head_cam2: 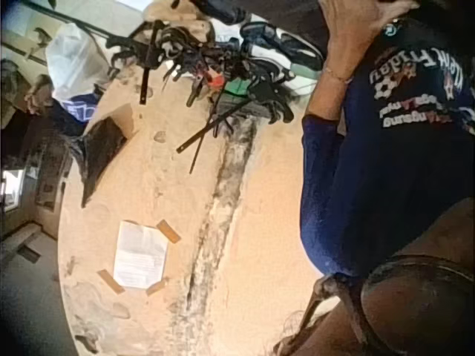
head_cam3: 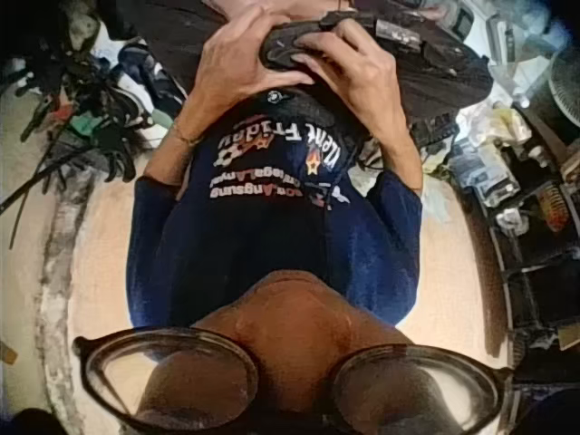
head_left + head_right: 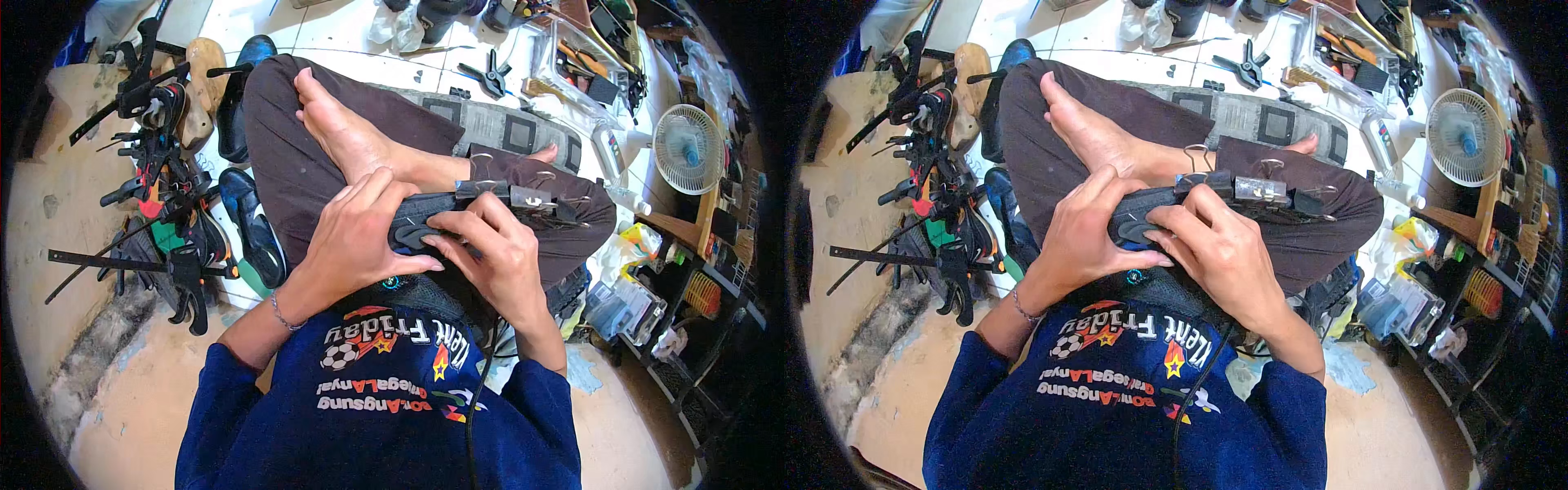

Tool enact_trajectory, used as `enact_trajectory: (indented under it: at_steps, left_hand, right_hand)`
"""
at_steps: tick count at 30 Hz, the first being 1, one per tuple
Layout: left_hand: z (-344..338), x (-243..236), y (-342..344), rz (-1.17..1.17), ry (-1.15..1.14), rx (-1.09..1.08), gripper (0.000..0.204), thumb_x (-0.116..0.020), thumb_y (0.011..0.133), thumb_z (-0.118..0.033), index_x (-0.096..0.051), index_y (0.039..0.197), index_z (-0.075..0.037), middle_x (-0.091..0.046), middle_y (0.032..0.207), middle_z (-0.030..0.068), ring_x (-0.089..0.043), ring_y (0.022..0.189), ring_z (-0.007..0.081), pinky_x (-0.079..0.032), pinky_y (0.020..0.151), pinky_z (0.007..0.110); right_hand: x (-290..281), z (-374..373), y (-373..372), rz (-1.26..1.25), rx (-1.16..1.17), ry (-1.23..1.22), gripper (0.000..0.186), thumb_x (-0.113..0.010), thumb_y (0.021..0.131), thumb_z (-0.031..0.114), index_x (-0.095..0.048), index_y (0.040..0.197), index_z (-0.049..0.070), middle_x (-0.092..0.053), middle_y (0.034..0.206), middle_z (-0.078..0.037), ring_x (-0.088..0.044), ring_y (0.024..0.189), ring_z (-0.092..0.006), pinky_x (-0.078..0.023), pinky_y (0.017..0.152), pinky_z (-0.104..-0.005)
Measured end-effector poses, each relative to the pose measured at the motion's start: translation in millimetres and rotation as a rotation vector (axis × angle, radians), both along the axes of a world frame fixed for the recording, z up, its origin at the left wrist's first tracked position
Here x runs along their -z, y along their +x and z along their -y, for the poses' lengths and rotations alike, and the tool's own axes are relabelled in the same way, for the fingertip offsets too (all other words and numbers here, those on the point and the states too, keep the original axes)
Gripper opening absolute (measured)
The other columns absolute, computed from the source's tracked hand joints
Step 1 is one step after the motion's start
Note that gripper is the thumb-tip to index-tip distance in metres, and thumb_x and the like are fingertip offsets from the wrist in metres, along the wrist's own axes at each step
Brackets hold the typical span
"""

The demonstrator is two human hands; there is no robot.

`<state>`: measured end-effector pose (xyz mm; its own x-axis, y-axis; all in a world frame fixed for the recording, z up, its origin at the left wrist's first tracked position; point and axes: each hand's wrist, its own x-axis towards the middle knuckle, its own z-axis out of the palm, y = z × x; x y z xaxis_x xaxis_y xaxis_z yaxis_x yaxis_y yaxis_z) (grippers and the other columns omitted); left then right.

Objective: Repairing a shoe by applying glue to the sole and securing it with binder clips.

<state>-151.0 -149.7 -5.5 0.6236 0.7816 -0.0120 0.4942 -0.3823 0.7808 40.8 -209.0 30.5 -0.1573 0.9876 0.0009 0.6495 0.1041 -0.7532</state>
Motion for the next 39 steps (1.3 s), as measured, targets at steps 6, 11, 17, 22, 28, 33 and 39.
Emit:
enact_trajectory:
  at_steps: [6,11,17,22,28,33,39]
  left_hand:
    - [-3.7,-2.2,-6.2,0.004,-0.009,0.078,0.050,-0.081,0.070,-0.028,-0.061,0.108,-0.003,-0.057,0.097,0.0138,-0.061,0.095,0.0342,-0.050,0.079,0.042]
    - [-4.4,-3.6,-4.2,0.007,0.084,0.068,0.043,-0.078,0.070,-0.022,-0.061,0.106,-0.005,-0.057,0.093,0.0118,-0.060,0.089,0.0322,-0.047,0.075,0.042]
    - [1.4,-7.8,-1.3,0.006,0.139,0.070,0.043,-0.077,0.069,-0.020,-0.062,0.106,-0.006,-0.057,0.092,0.0078,-0.059,0.088,0.0274,-0.043,0.073,0.039]
    - [2.0,-7.2,2.6,0.011,0.194,0.068,0.045,-0.080,0.065,-0.023,-0.066,0.104,-0.006,-0.059,0.086,0.0067,-0.059,0.083,0.0280,-0.043,0.071,0.039]
    - [-5.1,-7.7,3.3,0.023,0.259,0.128,0.051,-0.082,0.062,-0.030,-0.066,0.104,-0.007,-0.057,0.088,0.0082,-0.060,0.086,0.0287,-0.048,0.075,0.040]
    - [-5.8,-8.4,5.1,0.043,0.216,0.138,0.054,-0.083,0.061,-0.032,-0.066,0.106,-0.007,-0.056,0.088,0.0082,-0.061,0.087,0.0288,-0.052,0.068,0.039]
    - [-11.7,-3.4,3.1,-0.014,0.107,0.216,0.055,-0.083,0.064,-0.029,-0.063,0.109,-0.006,-0.056,0.100,0.0081,-0.060,0.101,0.0291,-0.054,0.076,0.040]
  right_hand:
    - [9.2,12.0,-7.3,0.060,0.086,0.101,0.023,-0.078,0.076,0.011,-0.071,0.098,0.010,-0.050,0.078,-0.005,-0.059,0.062,-0.0183,-0.050,0.056,-0.0317]
    - [26.1,22.4,-10.1,0.070,0.193,0.303,0.034,-0.085,0.068,0.007,-0.074,0.100,0.011,-0.050,0.081,-0.003,-0.053,0.061,-0.0130,-0.046,0.052,-0.0268]
    - [25.1,25.5,-2.8,0.046,0.177,0.382,0.052,-0.088,0.065,0.011,-0.069,0.114,0.007,-0.066,0.081,-0.007,-0.064,0.063,-0.0158,-0.049,0.054,-0.0308]
    - [6.3,30.3,3.8,0.270,0.049,0.146,0.055,-0.082,0.073,0.020,-0.065,0.124,0.010,-0.064,0.063,-0.004,-0.061,0.052,-0.0164,-0.048,0.054,-0.0305]
    - [21.0,28.3,0.0,0.148,0.063,0.314,0.038,-0.080,0.076,0.018,-0.068,0.110,0.006,-0.062,0.060,-0.003,-0.065,0.052,-0.0160,-0.051,0.051,-0.0298]
    - [26.3,30.5,1.2,0.137,0.010,0.345,0.028,-0.079,0.077,0.016,-0.067,0.098,0.004,-0.064,0.063,-0.005,-0.067,0.055,-0.0171,-0.053,0.052,-0.0296]
    - [23.1,24.8,4.9,0.137,-0.012,0.302,0.026,-0.081,0.076,0.014,-0.065,0.094,0.005,-0.065,0.067,-0.004,-0.064,0.053,-0.0168,-0.049,0.051,-0.0293]
